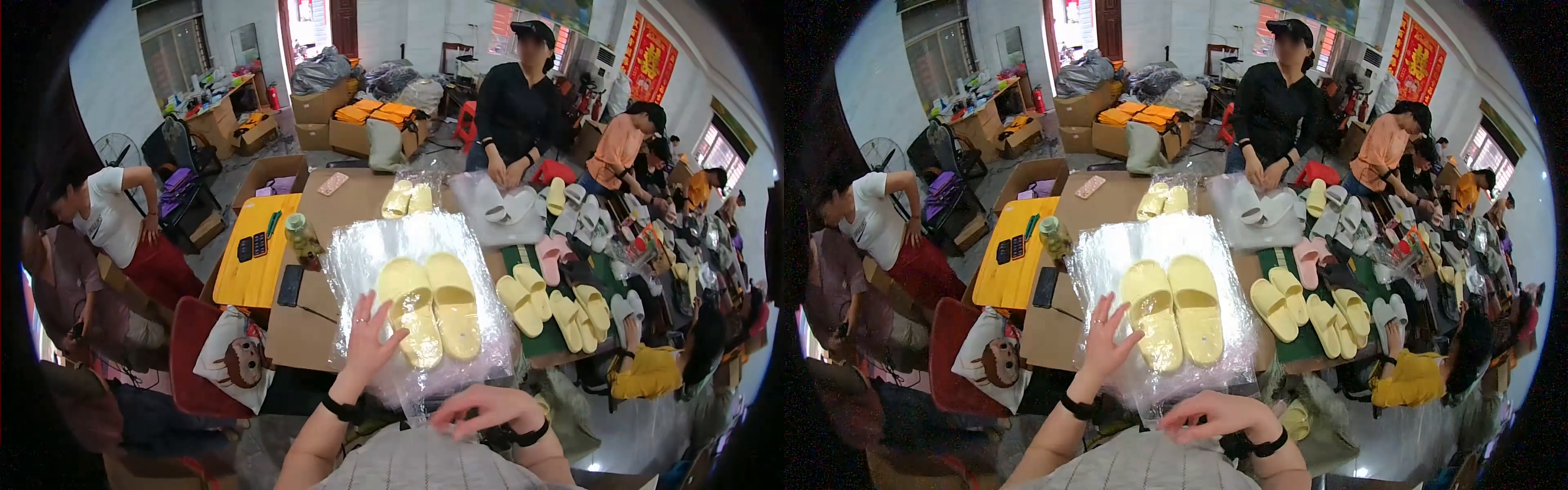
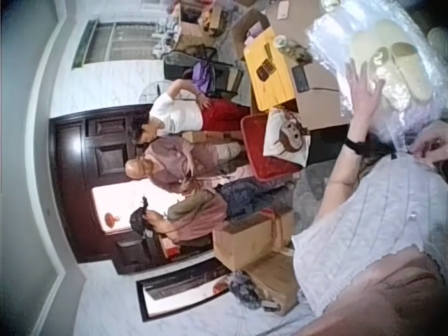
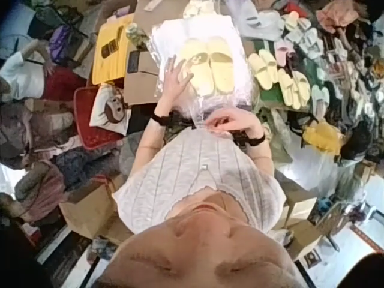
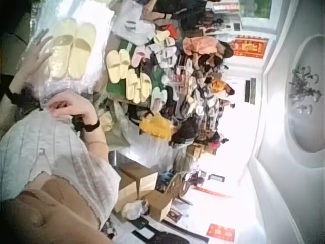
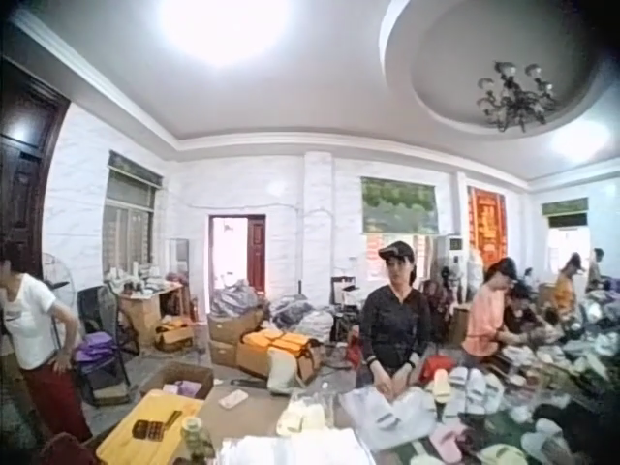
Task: The recorder is packing various pairs of sandals into clear plastic bags on a table in a shoe manufacturing environment.
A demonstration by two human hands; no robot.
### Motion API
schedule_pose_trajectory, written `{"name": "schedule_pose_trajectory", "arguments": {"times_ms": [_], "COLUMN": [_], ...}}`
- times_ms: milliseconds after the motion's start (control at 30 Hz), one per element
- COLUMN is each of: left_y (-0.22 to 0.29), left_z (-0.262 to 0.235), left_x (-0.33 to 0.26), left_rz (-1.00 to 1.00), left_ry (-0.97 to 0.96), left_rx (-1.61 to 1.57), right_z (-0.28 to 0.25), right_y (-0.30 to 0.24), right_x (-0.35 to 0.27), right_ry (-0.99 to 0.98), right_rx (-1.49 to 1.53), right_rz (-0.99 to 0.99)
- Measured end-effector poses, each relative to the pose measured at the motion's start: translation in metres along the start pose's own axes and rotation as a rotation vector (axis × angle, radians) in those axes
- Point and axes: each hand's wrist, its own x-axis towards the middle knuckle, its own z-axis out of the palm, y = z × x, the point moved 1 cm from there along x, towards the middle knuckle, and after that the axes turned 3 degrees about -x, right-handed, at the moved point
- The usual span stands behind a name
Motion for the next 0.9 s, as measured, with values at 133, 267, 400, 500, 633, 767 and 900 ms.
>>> {"name": "schedule_pose_trajectory", "arguments": {"times_ms": [133, 267, 400, 500, 633, 767, 900], "left_y": [-0.016, -0.018, -0.025, -0.036, -0.038, -0.041, -0.051], "left_z": [0.014, 0.025, 0.038, 0.048, 0.051, 0.055, 0.057], "left_x": [0.0, 0.001, -0.002, -0.012, -0.015, -0.018, -0.022], "left_rz": [-0.185, -0.191, -0.22, -0.135, -0.103, -0.107, -0.03], "left_ry": [-0.103, -0.097, -0.153, -0.104, -0.066, -0.059, -0.112], "left_rx": [-0.049, -0.184, -0.148, -0.004, 0.003, -0.024, 0.075], "right_z": [-0.02, -0.071, -0.09, -0.095, -0.095, -0.094, -0.096], "right_y": [-0.017, 0.023, 0.089, 0.113, 0.114, 0.107, 0.114], "right_x": [0.004, 0.071, 0.125, 0.144, 0.145, 0.115, 0.048], "right_ry": [0.714, 1.242, 1.315, 1.333, 1.325, 1.417, 1.491], "right_rx": [-0.009, -0.484, -0.907, -0.956, -0.902, -0.792, -0.581], "right_rz": [-0.167, -0.079, 0.155, 0.181, 0.174, 0.196, 0.267]}}
